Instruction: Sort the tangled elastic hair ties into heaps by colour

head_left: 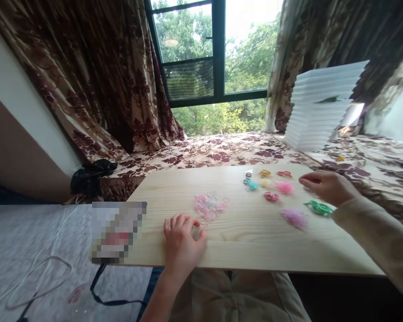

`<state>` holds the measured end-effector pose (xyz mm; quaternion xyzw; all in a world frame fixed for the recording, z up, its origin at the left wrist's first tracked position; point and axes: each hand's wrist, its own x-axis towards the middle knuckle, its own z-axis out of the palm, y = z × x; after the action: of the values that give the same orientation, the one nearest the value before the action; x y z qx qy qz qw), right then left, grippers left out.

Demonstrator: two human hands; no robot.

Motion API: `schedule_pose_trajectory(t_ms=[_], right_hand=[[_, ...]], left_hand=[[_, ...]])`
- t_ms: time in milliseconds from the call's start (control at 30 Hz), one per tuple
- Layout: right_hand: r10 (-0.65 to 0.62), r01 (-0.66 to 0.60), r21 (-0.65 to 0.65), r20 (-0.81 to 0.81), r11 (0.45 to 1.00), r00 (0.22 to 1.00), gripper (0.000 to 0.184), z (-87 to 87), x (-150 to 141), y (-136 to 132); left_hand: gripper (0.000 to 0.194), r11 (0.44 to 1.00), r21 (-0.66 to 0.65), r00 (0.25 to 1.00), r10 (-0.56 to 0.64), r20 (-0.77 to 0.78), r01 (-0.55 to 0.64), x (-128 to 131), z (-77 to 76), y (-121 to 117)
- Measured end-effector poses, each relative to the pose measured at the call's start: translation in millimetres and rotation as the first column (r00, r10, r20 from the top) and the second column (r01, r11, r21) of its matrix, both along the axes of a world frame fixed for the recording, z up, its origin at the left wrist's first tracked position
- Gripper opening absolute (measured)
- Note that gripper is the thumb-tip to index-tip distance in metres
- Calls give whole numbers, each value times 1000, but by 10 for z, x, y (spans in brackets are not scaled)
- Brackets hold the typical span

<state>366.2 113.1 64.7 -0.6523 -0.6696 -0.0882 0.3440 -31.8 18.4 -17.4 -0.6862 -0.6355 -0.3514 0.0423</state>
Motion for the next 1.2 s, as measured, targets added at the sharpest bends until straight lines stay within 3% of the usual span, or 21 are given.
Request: schedule_pose_trajectory(t_ms=[100, 333, 500, 633, 733, 867, 1033, 1200], right_hand=[[-2, 5, -76, 38, 997, 999, 17, -46, 10, 131], [-16, 20, -70, 63, 997, 998, 23, -160, -93, 175], [-34, 39, -115, 45, 993, 998, 18, 66, 17, 105], [-17, 20, -116, 25, 993, 1000, 17, 272, -33, -206], [149, -151, -74, -25, 986, 988, 21, 201, -346, -544], [398, -411, -65, -158, 909, 904, 28, -154, -1005, -845], [595, -638, -116, -266, 761, 758, 23, -490, -1761, -814], [617, -659, -114, -263, 744, 742, 21, -558, -2181, -647]], left_hand=[[3, 1000, 13, 1000, -10, -8, 10, -11, -25, 10], [6, 999, 31, 1000, 9, -23, -9, 22, 16, -42], [5, 1000, 30, 1000, 2, -23, -1, 15, 3, -34], [6, 1000, 28, 1000, 2, -4, -2, 24, 12, -41], [6, 1000, 15, 1000, 13, 12, -13, 38, 38, -54], [4, 1000, -13, 1000, 10, 21, -10, 50, 81, -69], [5, 1000, -21, 999, 7, 33, -7, 46, 93, -61], [2, 999, -46, 1000, -14, 23, 15, 26, 80, -45]])
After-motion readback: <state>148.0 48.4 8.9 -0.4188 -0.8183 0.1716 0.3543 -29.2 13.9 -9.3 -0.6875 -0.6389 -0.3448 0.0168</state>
